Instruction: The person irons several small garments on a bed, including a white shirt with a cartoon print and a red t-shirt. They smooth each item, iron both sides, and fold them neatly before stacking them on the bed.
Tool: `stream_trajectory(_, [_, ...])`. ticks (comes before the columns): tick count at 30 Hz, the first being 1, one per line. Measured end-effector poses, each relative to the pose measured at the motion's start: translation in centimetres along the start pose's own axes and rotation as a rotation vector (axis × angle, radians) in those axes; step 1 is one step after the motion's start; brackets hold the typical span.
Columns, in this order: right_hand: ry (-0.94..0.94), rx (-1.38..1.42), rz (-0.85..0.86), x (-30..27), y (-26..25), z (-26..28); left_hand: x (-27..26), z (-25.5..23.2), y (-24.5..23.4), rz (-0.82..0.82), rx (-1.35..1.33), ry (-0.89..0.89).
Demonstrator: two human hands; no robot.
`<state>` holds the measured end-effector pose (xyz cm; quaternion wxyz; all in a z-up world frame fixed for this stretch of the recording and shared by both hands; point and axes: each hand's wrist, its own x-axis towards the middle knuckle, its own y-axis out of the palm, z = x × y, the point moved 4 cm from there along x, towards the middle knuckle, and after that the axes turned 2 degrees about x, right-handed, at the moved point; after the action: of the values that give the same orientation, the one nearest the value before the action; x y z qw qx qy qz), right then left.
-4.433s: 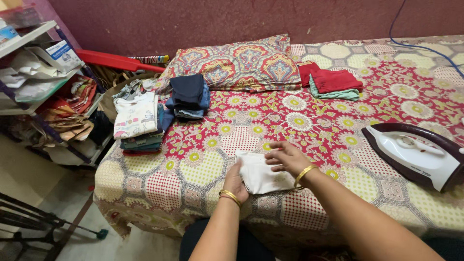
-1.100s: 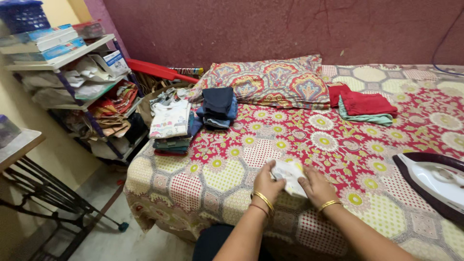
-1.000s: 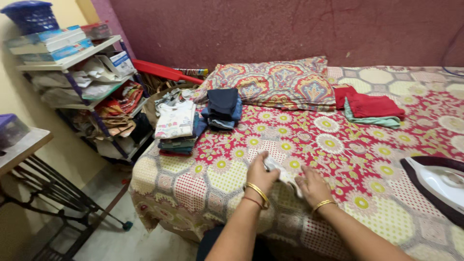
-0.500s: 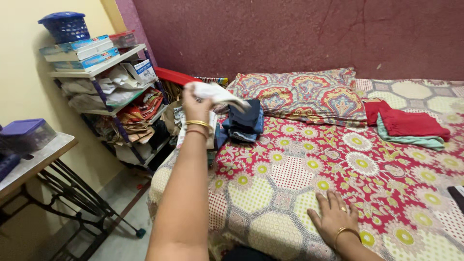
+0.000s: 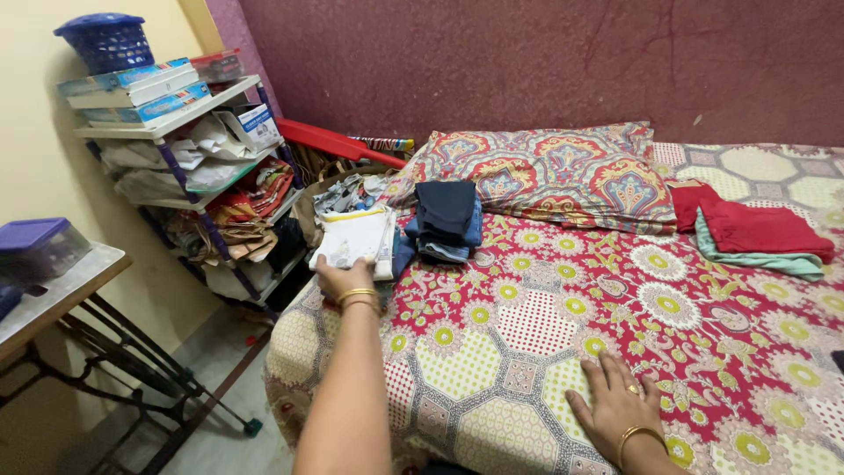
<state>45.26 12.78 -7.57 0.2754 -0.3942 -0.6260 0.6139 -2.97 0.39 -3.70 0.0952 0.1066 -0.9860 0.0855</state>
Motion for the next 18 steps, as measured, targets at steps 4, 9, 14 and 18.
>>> stream_trajectory(4, [-0.006,0.042,-0.087,-0.2,-0.2,0.1,-9.6,0.0,3.3,-0.004,-0.277,0.175])
stream_trajectory(9, [-0.057,0.160,-0.115,1.8,1.7,-1.5,-32.5,0.9,8.7,0.728,-0.099,0.301])
stream_trajectory(14, [0.094,0.253,-0.241,5.7,3.4,-7.9,-44.8,-2.3,6.6,1.192,0.477,0.773])
stream_trajectory(18, [0.268,0.242,-0.251,8.6,4.2,-15.5,-46.4,-5.2,6.0,1.288,0.655,0.848])
